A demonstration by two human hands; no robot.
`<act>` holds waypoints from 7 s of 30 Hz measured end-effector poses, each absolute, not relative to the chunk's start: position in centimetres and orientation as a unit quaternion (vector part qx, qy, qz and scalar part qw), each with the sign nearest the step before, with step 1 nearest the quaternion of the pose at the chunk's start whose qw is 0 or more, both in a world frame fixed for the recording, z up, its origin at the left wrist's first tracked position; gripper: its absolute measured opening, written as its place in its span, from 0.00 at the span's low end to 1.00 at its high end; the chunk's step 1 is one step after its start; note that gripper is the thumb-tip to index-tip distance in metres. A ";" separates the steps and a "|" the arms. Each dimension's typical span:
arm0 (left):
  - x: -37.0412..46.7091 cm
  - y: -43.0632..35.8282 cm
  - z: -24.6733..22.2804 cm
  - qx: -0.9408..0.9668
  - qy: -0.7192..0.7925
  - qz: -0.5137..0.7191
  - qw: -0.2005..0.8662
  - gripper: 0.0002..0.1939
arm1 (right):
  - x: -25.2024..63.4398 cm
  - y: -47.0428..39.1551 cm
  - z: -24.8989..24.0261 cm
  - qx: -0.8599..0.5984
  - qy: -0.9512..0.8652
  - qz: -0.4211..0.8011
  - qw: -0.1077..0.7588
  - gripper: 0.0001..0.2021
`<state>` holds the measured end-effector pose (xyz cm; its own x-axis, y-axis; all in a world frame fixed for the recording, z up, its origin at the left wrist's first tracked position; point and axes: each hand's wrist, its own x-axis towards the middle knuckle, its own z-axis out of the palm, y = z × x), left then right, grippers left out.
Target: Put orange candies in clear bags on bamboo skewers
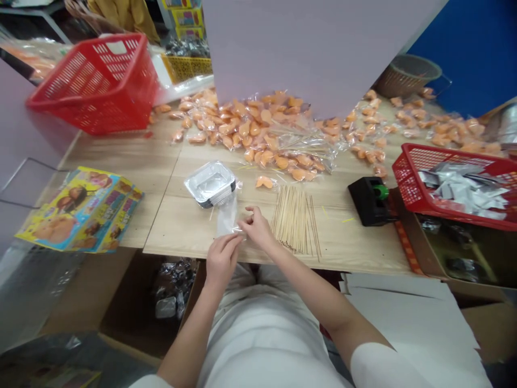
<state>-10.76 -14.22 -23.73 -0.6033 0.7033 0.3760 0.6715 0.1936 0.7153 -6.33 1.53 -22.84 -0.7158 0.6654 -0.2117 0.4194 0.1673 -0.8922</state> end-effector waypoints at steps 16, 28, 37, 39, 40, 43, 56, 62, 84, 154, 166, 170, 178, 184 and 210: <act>-14.6 -10.5 -21.1 0.230 0.774 0.540 0.237 0.16 | -2.5 0.5 -22.0 -0.382 -0.592 0.698 0.130 0.11; -7.6 -9.3 -19.4 0.106 0.539 0.649 0.527 0.31 | 6.4 -1.1 -19.7 -0.212 -0.758 0.589 0.183 0.04; -5.6 -9.6 -18.3 0.183 0.471 0.585 0.635 0.27 | 9.5 -0.5 -18.1 -0.181 -0.739 0.610 0.221 0.04; -5.3 -9.1 -17.6 0.186 0.483 0.594 0.616 0.23 | 9.8 -0.7 -18.3 -0.183 -0.755 0.596 0.204 0.04; -5.2 -8.9 -17.4 0.184 0.490 0.600 0.605 0.22 | 10.0 -0.8 -18.4 -0.187 -0.761 0.591 0.194 0.04; -5.0 -8.4 -17.4 0.173 0.499 0.627 0.573 0.19 | 10.5 -1.0 -18.7 -0.192 -0.764 0.597 0.154 0.03; -4.2 -9.0 -17.0 0.279 0.513 0.596 0.551 0.28 | 8.1 1.0 -16.5 -0.307 -0.597 0.709 0.215 0.16; -4.8 -9.4 -18.1 0.266 0.485 0.596 0.581 0.31 | 8.4 1.9 -17.1 -0.301 -0.716 0.573 0.261 0.11; -4.9 -8.6 -18.8 0.202 0.525 0.622 0.545 0.22 | 8.4 10.9 -20.3 -0.615 -0.769 0.176 -0.009 0.07; -3.6 -8.4 -18.2 0.235 0.468 0.556 0.645 0.22 | 9.3 5.4 -13.9 -0.237 -0.650 0.619 0.371 0.22; -4.4 -8.8 -16.6 0.221 0.412 0.545 0.696 0.17 | 10.0 6.1 -14.0 -0.203 -0.653 0.637 0.356 0.20; -4.7 -9.0 -16.2 0.242 0.405 0.540 0.697 0.19 | 10.2 5.9 -14.3 -0.198 -0.677 0.630 0.325 0.20; -4.0 -8.5 -16.7 0.257 0.416 0.546 0.680 0.19 | 9.6 4.6 -14.5 -0.125 -0.754 0.605 0.223 0.20; -3.8 -8.4 -17.0 0.281 0.453 0.531 0.659 0.19 | 9.0 6.3 -15.6 -0.202 -0.653 0.637 0.357 0.18; -2.2 -8.3 -16.8 0.258 0.441 0.691 0.511 0.18 | 8.2 1.3 -13.8 -0.271 -0.790 0.416 0.361 0.05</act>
